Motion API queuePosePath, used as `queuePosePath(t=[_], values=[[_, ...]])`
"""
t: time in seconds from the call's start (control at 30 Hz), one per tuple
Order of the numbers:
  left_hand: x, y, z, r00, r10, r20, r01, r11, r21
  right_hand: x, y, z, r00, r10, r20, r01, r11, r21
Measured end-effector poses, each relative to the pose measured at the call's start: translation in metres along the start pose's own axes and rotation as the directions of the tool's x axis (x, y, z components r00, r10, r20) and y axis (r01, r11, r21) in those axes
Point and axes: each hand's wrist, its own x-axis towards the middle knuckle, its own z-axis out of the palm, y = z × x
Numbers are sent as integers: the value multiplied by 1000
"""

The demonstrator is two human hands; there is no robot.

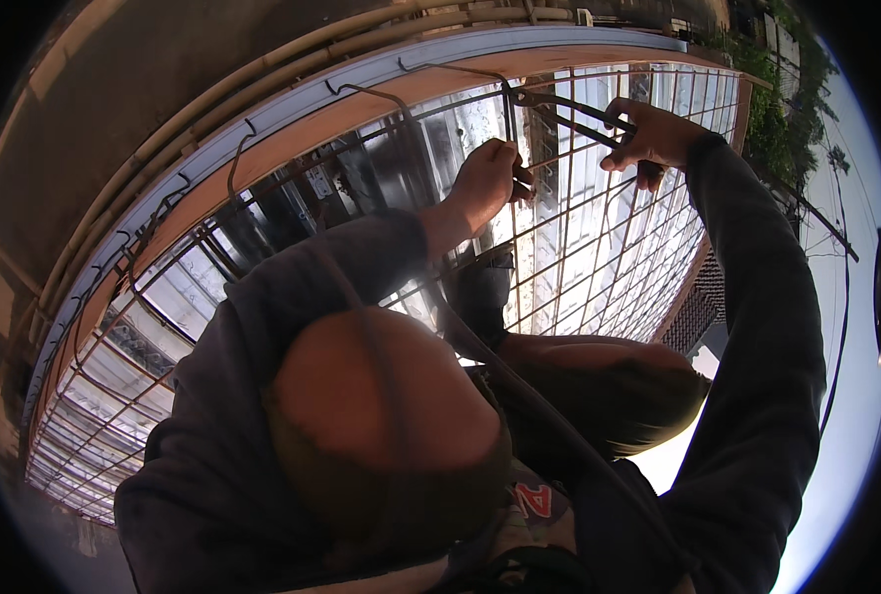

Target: The person uses pliers to twist wire ties and secure intersecting metal rods into a grid structure. They repeatedly position rods, wrap wire, and twist the ties to fasten joints, working on a large overhead framework.

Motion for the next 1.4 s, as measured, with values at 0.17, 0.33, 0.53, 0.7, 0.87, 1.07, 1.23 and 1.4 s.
queuePosePath(t=[0.17, 0.33, 0.53, 0.7, 0.87, 1.07, 1.23, 1.4], values=[[6, -14, 5, 999, -16, -51, 18, 999, 45, 25, 56, 34, 516, -843, -151, 316, 351, -881], [-6, -17, 8, 999, -50, 13, 48, 991, 121, -7, 29, -8, 987, -150, 55, 151, 988, -24], [-22, 2, -8, 1000, 3, -3, -2, 992, 129, 0, 108, 29, 811, -421, -407, 328, 903, -279], [-45, 46, -18, 994, 91, -57, -68, 947, 314, 64, 251, 128, 662, -347, -664, 289, 936, -201], [-79, 89, 3, 991, 126, -37, -95, 879, 467, 128, 303, 227, 321, -334, -886, 168, 941, -294], [-79, 94, 113, 959, 194, 207, -276, 467, 840, 52, 160, 200, 504, -548, -667, 839, 127, 530], [-53, 71, 162, 916, 252, 313, -365, 195, 910, 9, 129, 166, 443, -610, -657, 596, -347, 724], [-21, 27, 160, 921, 211, 327, -348, 73, 935, 45, 215, 143, 499, -386, -776, 858, 95, 505]])
